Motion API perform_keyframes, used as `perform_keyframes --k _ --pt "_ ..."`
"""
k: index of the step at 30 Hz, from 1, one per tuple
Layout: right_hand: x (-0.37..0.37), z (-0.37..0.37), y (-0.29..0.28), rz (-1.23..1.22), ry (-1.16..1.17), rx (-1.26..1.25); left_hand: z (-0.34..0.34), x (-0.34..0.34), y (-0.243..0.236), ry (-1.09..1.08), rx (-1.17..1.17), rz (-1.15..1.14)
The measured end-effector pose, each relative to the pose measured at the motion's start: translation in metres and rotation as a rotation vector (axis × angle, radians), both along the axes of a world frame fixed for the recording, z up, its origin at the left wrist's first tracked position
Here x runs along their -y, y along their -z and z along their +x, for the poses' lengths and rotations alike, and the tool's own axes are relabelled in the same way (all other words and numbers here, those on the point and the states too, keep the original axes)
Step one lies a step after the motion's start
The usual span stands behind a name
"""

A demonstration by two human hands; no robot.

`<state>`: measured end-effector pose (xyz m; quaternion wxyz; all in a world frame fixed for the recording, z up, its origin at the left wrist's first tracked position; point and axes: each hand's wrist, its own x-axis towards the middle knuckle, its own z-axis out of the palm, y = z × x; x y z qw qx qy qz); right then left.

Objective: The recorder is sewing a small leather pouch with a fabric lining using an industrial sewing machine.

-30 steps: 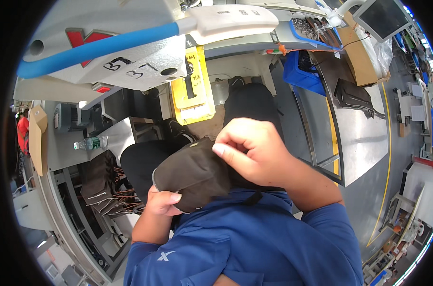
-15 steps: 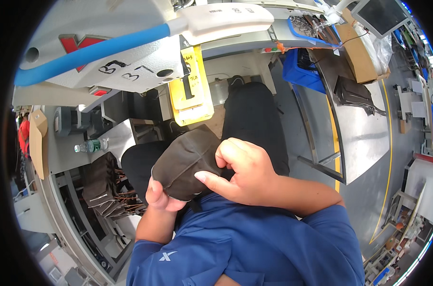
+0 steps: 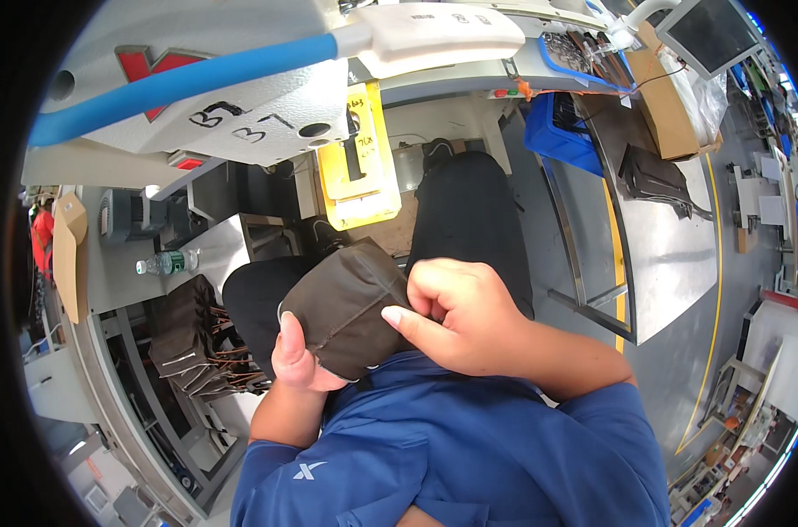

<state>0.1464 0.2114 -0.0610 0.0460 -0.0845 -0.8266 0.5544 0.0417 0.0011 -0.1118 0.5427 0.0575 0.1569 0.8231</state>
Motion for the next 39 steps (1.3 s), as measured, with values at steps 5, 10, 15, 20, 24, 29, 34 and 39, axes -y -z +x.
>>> perform_keyframes --k 5,10,15,20,24,29,34,39 --pt "0.003 -0.013 -0.002 0.127 0.158 -0.139 -0.002 -0.008 -0.004 0.059 -0.143 0.008" --pt "-0.003 -0.013 0.005 -0.006 0.164 -0.038 0.0 -0.009 -0.005 0.053 -0.134 -0.021" --pt "-0.031 -0.025 0.006 -0.215 -0.177 -0.275 -0.009 0.007 0.013 0.3 -0.111 0.114" --pt "-0.016 -0.063 0.012 -0.15 -0.655 -0.319 -0.036 -0.018 0.003 0.867 -0.67 0.195" --pt "-0.025 -0.072 -0.006 -0.183 -0.829 -0.031 -0.04 -0.027 -0.011 0.86 -0.661 0.289" --pt "-0.05 -0.06 -0.015 -0.139 -0.656 -0.142 -0.071 -0.01 -0.035 0.489 -1.329 -0.131" --pt "-0.056 -0.051 -0.005 -0.151 -0.465 -0.049 -0.086 -0.01 -0.027 0.069 -1.44 -0.305" --pt "-0.067 -0.055 0.017 -0.212 -0.289 -0.078 -0.099 -0.031 -0.022 -0.037 -1.373 -0.546"
